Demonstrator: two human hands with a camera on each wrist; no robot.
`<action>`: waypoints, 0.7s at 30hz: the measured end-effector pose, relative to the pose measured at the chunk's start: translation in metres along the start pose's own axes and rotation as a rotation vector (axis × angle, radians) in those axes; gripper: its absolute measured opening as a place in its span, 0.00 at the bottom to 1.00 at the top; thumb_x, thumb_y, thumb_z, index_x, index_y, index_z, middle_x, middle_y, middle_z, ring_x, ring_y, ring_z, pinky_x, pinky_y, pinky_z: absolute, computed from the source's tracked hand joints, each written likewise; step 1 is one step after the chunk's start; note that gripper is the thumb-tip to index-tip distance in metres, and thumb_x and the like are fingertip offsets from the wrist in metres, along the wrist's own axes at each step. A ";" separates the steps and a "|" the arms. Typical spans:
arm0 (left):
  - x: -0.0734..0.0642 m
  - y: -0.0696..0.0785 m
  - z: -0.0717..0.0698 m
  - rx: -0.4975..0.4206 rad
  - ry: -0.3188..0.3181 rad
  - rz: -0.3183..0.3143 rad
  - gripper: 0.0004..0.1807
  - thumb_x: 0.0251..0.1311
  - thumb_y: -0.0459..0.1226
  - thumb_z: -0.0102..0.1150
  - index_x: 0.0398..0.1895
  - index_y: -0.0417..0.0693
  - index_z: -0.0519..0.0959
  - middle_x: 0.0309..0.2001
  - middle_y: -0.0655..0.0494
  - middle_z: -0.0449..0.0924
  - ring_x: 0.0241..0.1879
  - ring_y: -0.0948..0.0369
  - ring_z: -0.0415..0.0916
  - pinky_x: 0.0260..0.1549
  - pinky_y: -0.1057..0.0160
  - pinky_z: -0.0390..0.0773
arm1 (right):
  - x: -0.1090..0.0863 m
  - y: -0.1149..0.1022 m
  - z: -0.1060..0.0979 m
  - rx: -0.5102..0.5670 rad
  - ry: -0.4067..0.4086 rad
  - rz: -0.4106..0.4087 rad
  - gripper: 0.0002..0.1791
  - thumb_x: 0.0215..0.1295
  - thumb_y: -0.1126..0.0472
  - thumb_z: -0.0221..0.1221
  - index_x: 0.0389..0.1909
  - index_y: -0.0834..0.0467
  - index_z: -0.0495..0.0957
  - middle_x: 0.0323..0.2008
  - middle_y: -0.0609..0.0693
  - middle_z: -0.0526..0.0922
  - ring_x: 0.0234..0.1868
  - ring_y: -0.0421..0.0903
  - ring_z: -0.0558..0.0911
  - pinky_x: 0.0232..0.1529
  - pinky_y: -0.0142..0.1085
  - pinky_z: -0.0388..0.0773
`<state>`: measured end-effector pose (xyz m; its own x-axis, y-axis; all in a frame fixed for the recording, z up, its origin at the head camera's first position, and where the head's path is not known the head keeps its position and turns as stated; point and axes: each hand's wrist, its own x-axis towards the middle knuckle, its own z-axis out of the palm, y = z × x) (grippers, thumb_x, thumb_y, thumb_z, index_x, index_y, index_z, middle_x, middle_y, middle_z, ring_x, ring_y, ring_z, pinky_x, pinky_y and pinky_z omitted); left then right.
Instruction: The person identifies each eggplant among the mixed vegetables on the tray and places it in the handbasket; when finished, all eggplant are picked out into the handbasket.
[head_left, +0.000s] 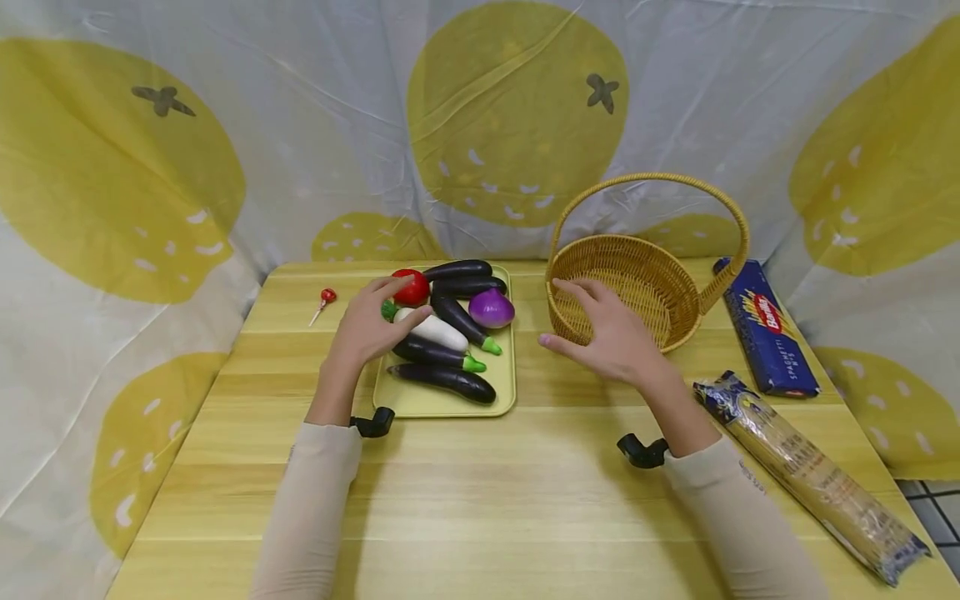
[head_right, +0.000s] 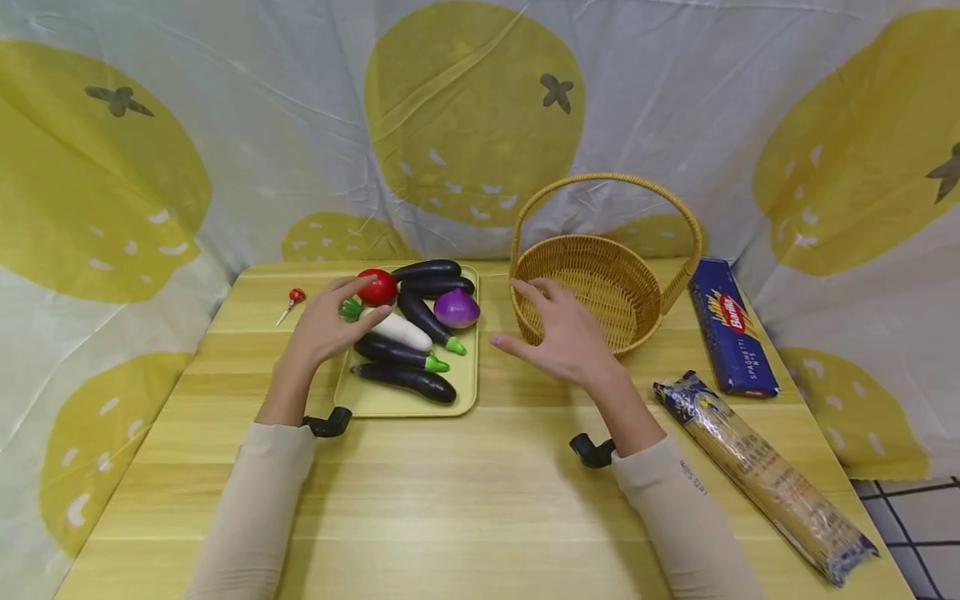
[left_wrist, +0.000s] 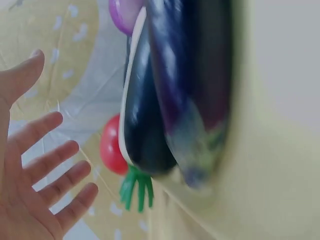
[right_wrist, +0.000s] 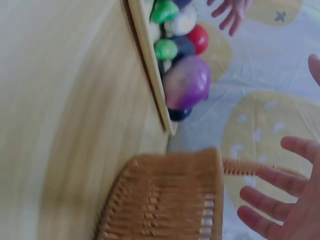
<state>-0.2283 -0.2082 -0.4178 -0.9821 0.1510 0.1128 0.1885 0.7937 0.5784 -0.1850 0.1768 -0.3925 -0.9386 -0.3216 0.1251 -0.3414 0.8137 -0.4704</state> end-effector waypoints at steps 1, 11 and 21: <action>-0.002 -0.003 -0.001 -0.001 0.009 0.002 0.44 0.61 0.69 0.59 0.77 0.60 0.69 0.76 0.46 0.64 0.75 0.41 0.60 0.69 0.31 0.63 | -0.001 -0.002 0.002 0.010 0.000 -0.002 0.51 0.58 0.19 0.56 0.80 0.32 0.54 0.77 0.52 0.61 0.73 0.60 0.68 0.63 0.67 0.71; -0.017 -0.036 -0.001 -0.079 0.060 -0.041 0.34 0.68 0.58 0.60 0.69 0.48 0.77 0.63 0.43 0.77 0.51 0.44 0.79 0.47 0.46 0.81 | -0.011 -0.027 0.033 0.126 -0.031 -0.045 0.48 0.59 0.22 0.60 0.76 0.40 0.65 0.69 0.51 0.71 0.65 0.58 0.76 0.59 0.61 0.76; -0.028 -0.058 0.004 -0.089 -0.018 -0.130 0.22 0.74 0.49 0.57 0.66 0.52 0.81 0.57 0.43 0.84 0.46 0.46 0.87 0.44 0.51 0.84 | -0.007 -0.038 0.070 0.324 -0.129 -0.143 0.42 0.62 0.35 0.68 0.72 0.51 0.72 0.59 0.57 0.80 0.51 0.56 0.83 0.52 0.52 0.83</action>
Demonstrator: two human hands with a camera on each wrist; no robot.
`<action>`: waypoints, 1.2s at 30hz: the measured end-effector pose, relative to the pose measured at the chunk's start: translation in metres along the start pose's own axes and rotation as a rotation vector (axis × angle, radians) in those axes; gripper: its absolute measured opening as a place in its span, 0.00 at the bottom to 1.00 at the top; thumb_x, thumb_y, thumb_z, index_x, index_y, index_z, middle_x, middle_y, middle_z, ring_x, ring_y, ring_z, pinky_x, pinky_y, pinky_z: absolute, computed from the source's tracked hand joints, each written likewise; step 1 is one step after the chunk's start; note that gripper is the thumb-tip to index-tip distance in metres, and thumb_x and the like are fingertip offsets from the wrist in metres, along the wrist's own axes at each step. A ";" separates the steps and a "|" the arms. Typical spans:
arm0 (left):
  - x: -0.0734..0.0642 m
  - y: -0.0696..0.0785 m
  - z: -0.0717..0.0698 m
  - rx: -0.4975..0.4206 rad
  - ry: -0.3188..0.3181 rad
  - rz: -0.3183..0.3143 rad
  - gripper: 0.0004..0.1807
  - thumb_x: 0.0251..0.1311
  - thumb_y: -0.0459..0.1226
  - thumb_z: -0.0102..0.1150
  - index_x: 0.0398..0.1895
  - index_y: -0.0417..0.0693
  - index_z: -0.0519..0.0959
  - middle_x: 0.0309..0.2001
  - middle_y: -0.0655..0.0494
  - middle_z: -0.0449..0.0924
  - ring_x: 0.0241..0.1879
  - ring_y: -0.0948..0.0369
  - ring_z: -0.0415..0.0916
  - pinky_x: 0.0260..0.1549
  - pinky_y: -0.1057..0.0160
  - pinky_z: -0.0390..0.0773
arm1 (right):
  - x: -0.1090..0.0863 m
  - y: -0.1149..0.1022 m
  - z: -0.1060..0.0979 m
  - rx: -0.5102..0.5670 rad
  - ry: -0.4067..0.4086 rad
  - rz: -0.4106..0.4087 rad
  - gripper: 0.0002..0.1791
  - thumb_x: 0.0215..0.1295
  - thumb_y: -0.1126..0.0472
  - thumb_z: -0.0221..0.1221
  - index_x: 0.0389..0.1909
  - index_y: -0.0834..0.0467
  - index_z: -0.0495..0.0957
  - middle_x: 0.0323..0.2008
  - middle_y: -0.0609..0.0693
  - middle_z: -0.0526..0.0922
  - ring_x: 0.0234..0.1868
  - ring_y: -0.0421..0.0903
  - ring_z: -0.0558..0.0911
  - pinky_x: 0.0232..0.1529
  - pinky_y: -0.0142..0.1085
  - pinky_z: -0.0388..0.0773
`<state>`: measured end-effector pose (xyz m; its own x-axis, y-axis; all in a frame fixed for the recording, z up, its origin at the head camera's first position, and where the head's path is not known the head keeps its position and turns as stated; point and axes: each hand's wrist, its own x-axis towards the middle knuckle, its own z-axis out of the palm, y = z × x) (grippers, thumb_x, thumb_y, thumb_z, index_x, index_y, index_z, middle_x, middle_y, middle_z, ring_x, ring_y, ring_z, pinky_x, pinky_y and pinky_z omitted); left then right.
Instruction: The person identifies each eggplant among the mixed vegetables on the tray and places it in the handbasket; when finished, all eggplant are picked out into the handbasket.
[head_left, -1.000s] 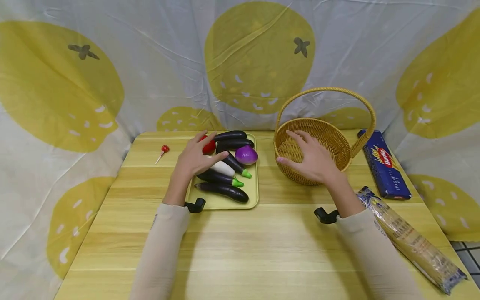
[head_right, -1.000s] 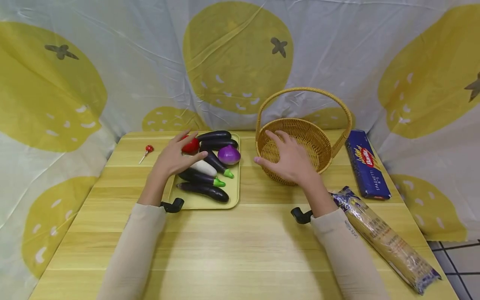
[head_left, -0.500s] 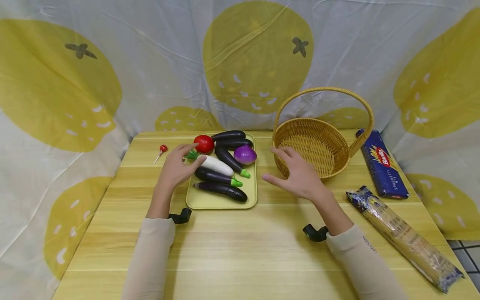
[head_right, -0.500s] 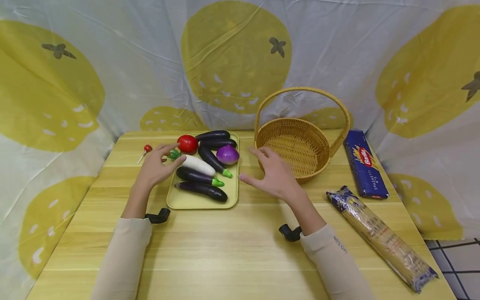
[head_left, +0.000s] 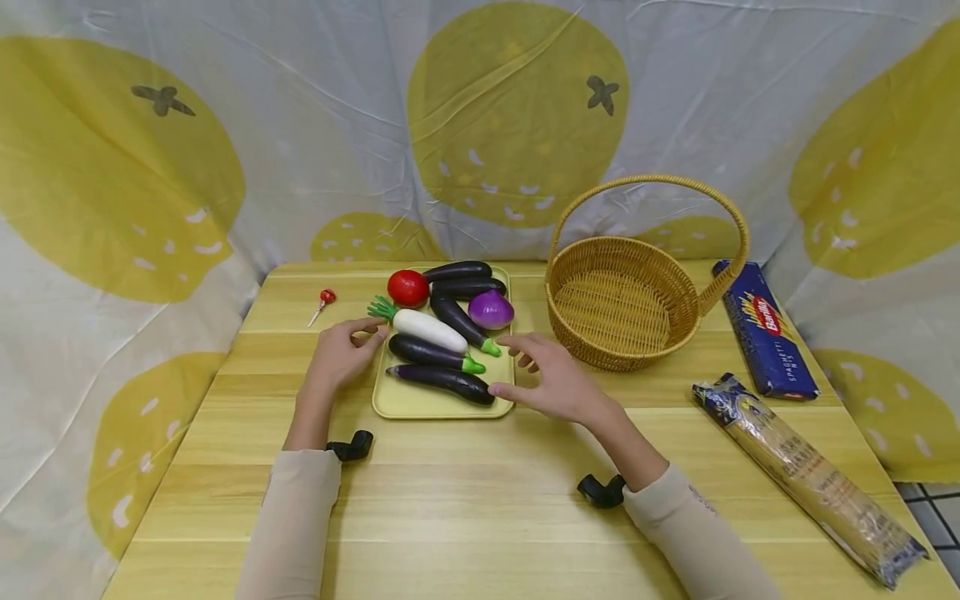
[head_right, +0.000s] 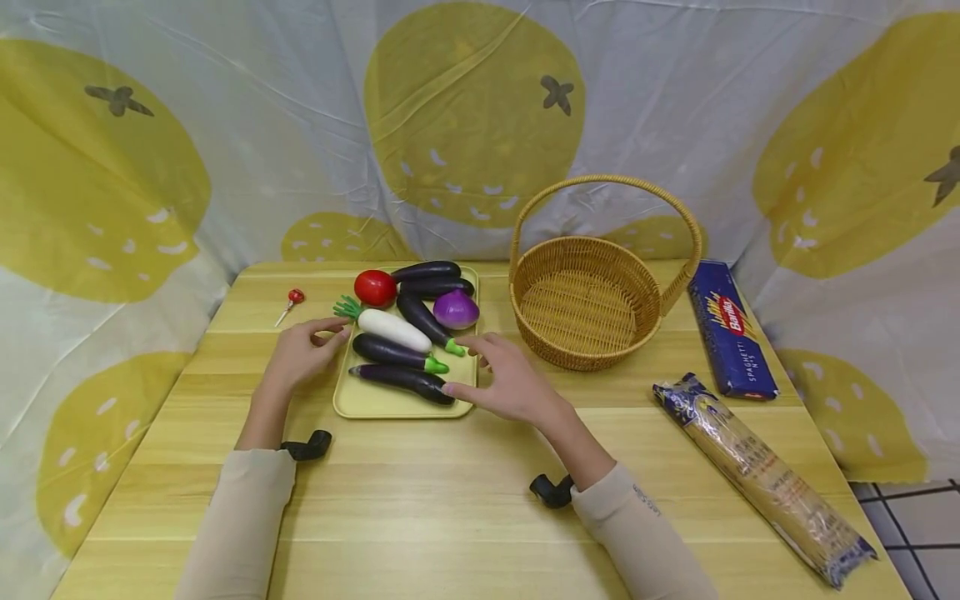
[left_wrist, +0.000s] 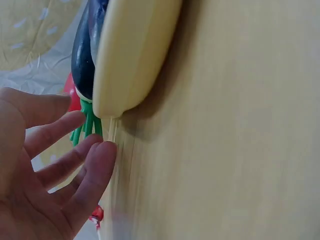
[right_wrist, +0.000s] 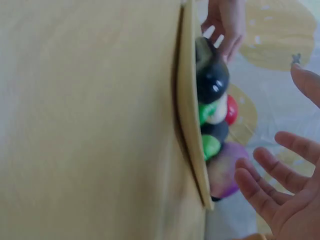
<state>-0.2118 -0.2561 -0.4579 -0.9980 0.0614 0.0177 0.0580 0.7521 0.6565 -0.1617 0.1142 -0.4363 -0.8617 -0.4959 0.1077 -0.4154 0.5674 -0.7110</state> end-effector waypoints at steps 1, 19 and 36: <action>0.000 -0.002 0.001 -0.022 -0.013 -0.009 0.22 0.73 0.48 0.57 0.66 0.53 0.80 0.58 0.43 0.84 0.43 0.47 0.88 0.40 0.54 0.84 | 0.001 0.000 0.003 0.016 -0.005 -0.005 0.41 0.62 0.36 0.69 0.72 0.51 0.73 0.58 0.57 0.80 0.50 0.56 0.83 0.53 0.52 0.83; -0.002 -0.013 0.008 -0.163 -0.141 -0.070 0.28 0.62 0.34 0.57 0.68 0.51 0.78 0.50 0.40 0.85 0.34 0.60 0.82 0.31 0.65 0.84 | 0.014 -0.003 0.043 0.094 -0.043 0.013 0.34 0.61 0.43 0.72 0.65 0.54 0.79 0.52 0.53 0.84 0.46 0.46 0.83 0.52 0.39 0.82; 0.001 -0.030 0.011 -0.370 -0.188 -0.096 0.32 0.62 0.32 0.68 0.71 0.51 0.76 0.40 0.42 0.84 0.34 0.64 0.78 0.33 0.68 0.83 | 0.020 -0.007 0.055 0.051 -0.046 0.009 0.30 0.63 0.44 0.70 0.62 0.55 0.80 0.48 0.50 0.84 0.43 0.43 0.81 0.48 0.38 0.80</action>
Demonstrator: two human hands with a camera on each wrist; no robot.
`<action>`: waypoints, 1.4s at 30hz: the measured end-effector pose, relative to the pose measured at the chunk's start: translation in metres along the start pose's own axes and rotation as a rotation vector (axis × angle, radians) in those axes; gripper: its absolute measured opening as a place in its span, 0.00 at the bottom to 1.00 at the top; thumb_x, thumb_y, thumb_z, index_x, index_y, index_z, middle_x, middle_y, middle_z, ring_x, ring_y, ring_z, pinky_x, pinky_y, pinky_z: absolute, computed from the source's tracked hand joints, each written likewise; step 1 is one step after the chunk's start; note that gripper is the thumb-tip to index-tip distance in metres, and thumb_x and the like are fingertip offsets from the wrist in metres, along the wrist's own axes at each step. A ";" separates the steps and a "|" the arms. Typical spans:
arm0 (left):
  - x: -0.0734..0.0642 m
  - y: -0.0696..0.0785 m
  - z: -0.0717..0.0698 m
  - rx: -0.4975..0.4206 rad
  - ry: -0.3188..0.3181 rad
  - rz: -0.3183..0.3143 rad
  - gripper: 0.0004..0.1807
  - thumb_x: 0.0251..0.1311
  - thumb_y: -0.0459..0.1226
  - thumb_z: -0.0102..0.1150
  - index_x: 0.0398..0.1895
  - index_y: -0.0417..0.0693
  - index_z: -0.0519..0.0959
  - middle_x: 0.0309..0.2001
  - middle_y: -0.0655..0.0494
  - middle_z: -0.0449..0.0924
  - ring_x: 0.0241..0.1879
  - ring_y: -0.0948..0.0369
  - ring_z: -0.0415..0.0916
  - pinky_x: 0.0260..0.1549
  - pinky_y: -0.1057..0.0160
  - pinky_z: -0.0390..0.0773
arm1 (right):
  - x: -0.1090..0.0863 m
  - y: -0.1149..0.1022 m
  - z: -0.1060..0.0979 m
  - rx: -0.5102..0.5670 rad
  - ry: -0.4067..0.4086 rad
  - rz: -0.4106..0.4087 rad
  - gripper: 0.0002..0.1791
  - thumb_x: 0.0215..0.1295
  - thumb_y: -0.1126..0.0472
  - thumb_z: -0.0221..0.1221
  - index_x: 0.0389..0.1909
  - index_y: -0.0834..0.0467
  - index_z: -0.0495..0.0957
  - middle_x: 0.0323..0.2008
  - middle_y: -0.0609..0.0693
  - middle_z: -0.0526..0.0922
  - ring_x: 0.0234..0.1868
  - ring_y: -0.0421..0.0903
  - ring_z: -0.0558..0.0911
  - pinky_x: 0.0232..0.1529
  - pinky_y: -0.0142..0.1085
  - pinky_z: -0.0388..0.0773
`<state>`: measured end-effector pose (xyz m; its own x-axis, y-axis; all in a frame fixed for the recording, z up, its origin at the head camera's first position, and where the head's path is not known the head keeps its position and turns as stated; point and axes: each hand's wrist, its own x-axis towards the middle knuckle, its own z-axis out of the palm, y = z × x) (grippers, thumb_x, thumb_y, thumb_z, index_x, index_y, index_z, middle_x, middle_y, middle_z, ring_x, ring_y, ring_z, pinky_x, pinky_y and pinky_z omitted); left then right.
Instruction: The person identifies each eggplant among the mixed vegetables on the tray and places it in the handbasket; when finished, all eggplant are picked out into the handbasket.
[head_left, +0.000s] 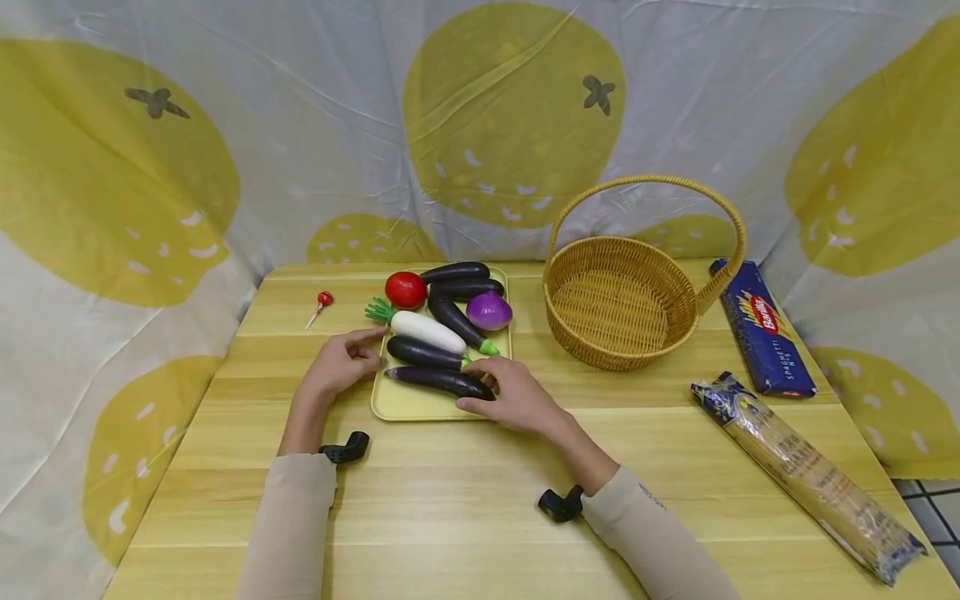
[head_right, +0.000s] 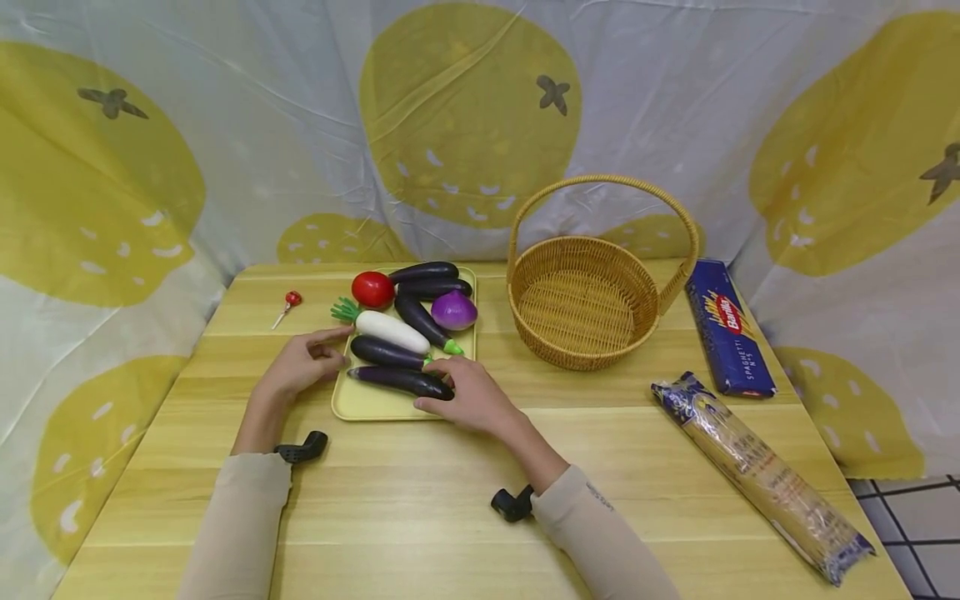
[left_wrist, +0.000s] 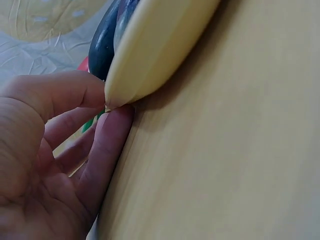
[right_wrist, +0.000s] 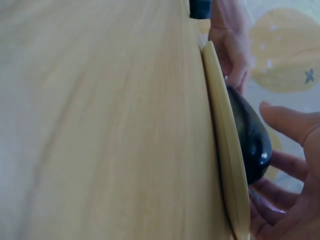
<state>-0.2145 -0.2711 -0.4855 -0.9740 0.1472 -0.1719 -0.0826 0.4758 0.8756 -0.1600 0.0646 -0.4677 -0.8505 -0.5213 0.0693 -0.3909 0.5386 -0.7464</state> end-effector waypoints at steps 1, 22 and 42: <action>0.000 0.000 0.000 -0.004 -0.005 0.002 0.32 0.62 0.33 0.68 0.71 0.51 0.75 0.40 0.42 0.84 0.34 0.64 0.78 0.33 0.68 0.83 | 0.000 0.000 0.000 -0.006 -0.002 0.007 0.30 0.63 0.45 0.71 0.63 0.54 0.80 0.48 0.50 0.84 0.43 0.43 0.81 0.48 0.38 0.79; -0.007 -0.006 0.000 -0.081 -0.008 -0.027 0.34 0.62 0.35 0.72 0.72 0.57 0.75 0.36 0.48 0.87 0.35 0.65 0.80 0.36 0.68 0.83 | -0.002 0.000 0.002 -0.083 -0.044 0.030 0.28 0.70 0.52 0.65 0.68 0.57 0.76 0.64 0.56 0.80 0.68 0.55 0.76 0.71 0.49 0.70; -0.007 -0.003 -0.001 -0.096 -0.017 -0.026 0.32 0.63 0.36 0.71 0.72 0.53 0.75 0.36 0.50 0.87 0.34 0.64 0.81 0.36 0.67 0.84 | -0.023 -0.001 -0.053 -0.058 0.067 0.006 0.27 0.71 0.55 0.62 0.68 0.59 0.75 0.63 0.60 0.80 0.61 0.56 0.79 0.59 0.52 0.80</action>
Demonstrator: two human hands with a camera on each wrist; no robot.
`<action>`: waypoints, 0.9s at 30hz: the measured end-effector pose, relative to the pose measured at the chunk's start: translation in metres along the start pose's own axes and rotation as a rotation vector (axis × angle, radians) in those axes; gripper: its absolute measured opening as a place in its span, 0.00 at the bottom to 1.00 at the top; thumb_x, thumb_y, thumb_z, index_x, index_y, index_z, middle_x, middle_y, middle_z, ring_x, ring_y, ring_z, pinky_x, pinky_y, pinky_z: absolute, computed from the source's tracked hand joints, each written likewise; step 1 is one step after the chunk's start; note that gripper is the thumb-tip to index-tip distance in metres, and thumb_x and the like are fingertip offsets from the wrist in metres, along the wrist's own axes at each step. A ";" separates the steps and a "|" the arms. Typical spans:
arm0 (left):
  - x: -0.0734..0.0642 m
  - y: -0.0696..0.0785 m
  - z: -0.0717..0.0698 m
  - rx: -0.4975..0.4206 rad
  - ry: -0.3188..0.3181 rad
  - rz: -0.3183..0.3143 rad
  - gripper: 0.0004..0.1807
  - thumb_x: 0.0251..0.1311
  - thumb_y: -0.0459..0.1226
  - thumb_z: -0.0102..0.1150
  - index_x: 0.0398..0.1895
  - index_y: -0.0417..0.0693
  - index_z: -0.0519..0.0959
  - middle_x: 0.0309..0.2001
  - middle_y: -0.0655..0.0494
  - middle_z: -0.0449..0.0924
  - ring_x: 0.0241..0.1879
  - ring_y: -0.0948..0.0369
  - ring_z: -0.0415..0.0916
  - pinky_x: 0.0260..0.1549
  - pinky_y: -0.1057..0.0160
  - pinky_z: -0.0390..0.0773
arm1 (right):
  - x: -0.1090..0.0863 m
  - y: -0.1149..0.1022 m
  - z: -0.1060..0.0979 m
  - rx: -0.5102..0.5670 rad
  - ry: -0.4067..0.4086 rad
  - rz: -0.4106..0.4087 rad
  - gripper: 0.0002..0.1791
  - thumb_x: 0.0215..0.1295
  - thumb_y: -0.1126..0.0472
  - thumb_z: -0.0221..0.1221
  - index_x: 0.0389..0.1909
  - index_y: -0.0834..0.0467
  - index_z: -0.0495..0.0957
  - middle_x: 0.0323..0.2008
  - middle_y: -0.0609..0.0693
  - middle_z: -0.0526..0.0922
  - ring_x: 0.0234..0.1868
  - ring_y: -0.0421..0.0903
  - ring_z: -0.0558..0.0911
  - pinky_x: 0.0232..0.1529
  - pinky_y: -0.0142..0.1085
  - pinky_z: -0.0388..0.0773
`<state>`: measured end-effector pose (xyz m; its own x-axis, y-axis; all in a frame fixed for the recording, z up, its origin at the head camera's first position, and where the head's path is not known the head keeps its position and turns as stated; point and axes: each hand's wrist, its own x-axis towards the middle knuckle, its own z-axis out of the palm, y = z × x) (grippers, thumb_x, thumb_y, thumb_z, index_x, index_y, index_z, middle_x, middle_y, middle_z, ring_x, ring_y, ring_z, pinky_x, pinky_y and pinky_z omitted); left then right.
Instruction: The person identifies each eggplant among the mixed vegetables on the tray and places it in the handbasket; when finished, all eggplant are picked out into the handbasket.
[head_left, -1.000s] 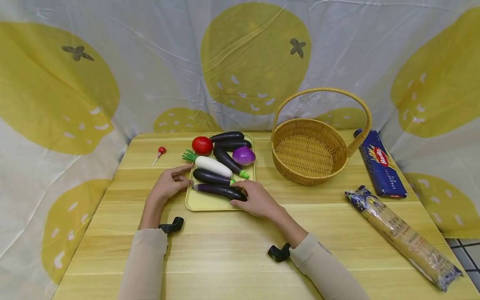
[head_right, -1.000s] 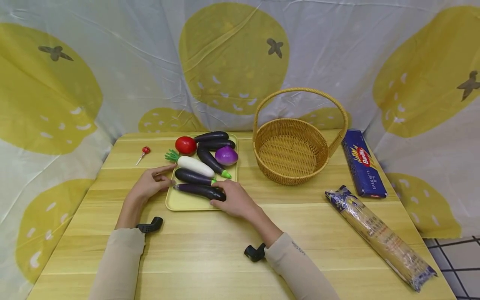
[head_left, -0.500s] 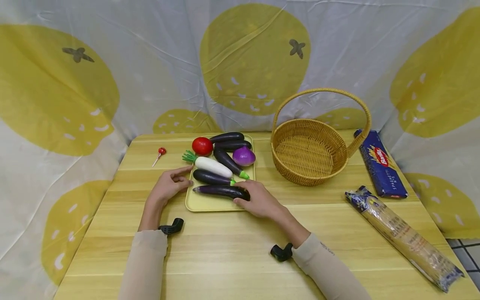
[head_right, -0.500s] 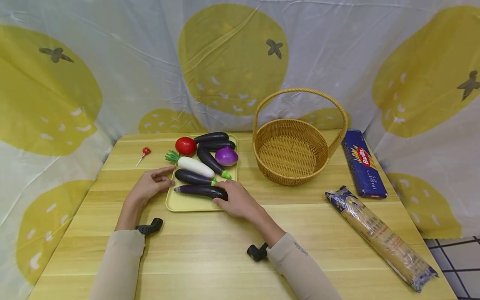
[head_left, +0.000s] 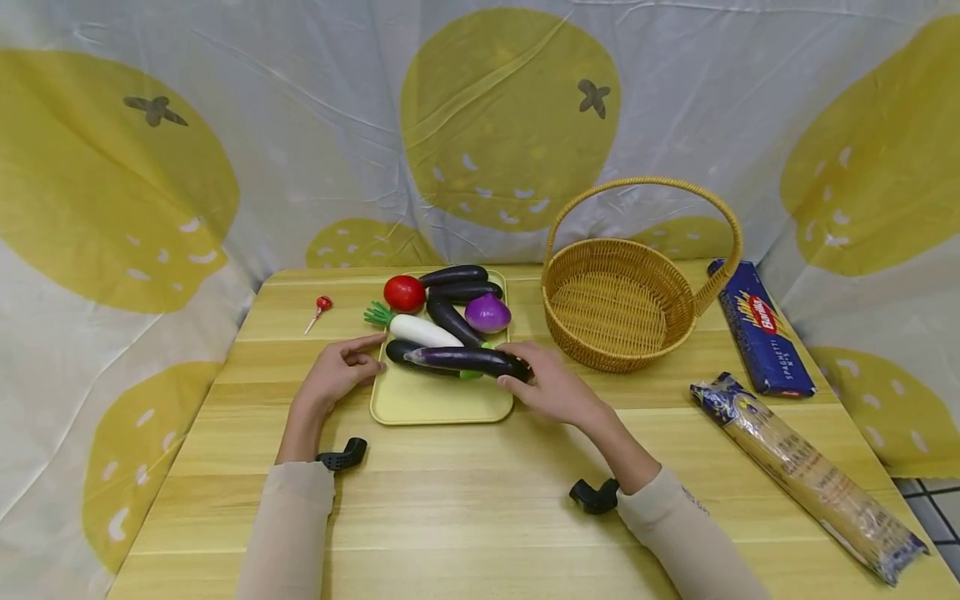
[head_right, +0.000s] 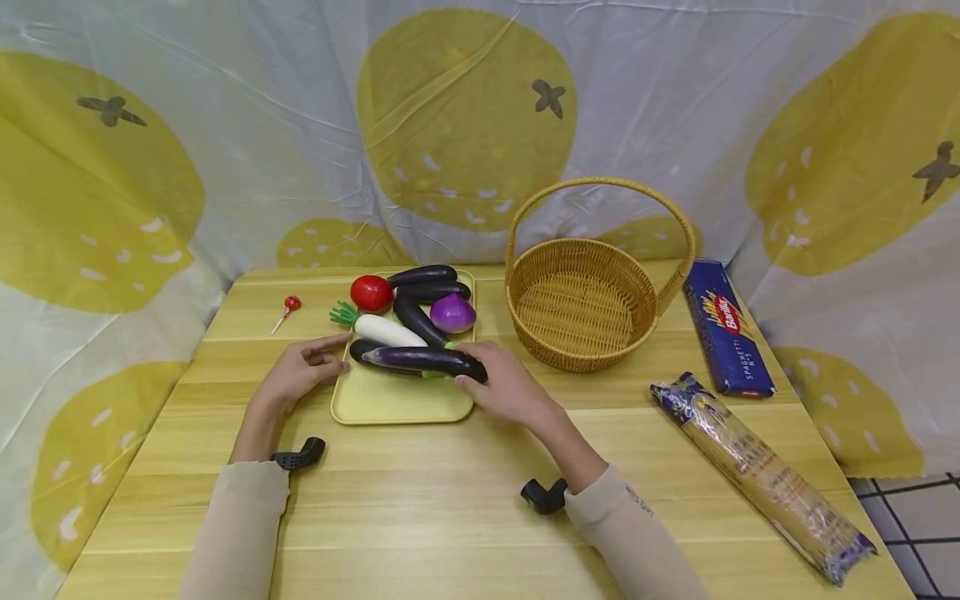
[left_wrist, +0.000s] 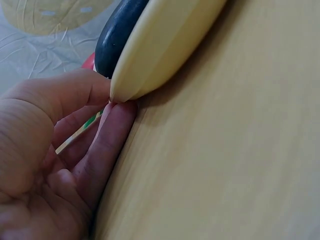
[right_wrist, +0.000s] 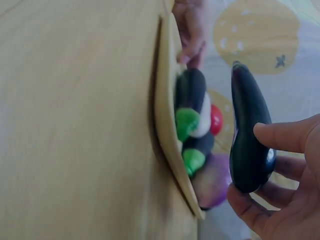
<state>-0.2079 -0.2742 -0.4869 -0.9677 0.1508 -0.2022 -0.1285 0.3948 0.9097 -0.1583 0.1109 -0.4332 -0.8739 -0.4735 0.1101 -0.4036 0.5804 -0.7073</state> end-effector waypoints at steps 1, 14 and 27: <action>0.000 0.000 0.000 -0.001 -0.002 0.000 0.33 0.63 0.36 0.71 0.72 0.53 0.75 0.36 0.50 0.87 0.34 0.64 0.81 0.36 0.67 0.84 | -0.002 0.001 -0.005 -0.005 0.013 0.002 0.27 0.71 0.55 0.62 0.69 0.59 0.75 0.64 0.60 0.80 0.61 0.56 0.79 0.58 0.51 0.80; 0.001 0.000 0.000 -0.030 -0.020 -0.006 0.33 0.63 0.35 0.71 0.73 0.51 0.74 0.37 0.49 0.87 0.34 0.64 0.80 0.35 0.67 0.84 | -0.025 0.032 -0.073 -0.033 0.117 0.072 0.27 0.77 0.55 0.59 0.73 0.56 0.70 0.68 0.60 0.75 0.66 0.60 0.75 0.64 0.58 0.72; 0.001 -0.002 0.000 -0.022 -0.007 -0.006 0.32 0.63 0.35 0.71 0.72 0.51 0.75 0.34 0.52 0.86 0.34 0.65 0.80 0.35 0.67 0.84 | -0.036 0.075 -0.129 -0.085 0.149 0.220 0.29 0.80 0.58 0.53 0.77 0.58 0.63 0.73 0.69 0.66 0.70 0.70 0.68 0.64 0.66 0.68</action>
<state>-0.2083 -0.2751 -0.4883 -0.9652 0.1553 -0.2102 -0.1390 0.3760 0.9161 -0.1924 0.2571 -0.4004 -0.9708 -0.2305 0.0663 -0.2152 0.7148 -0.6654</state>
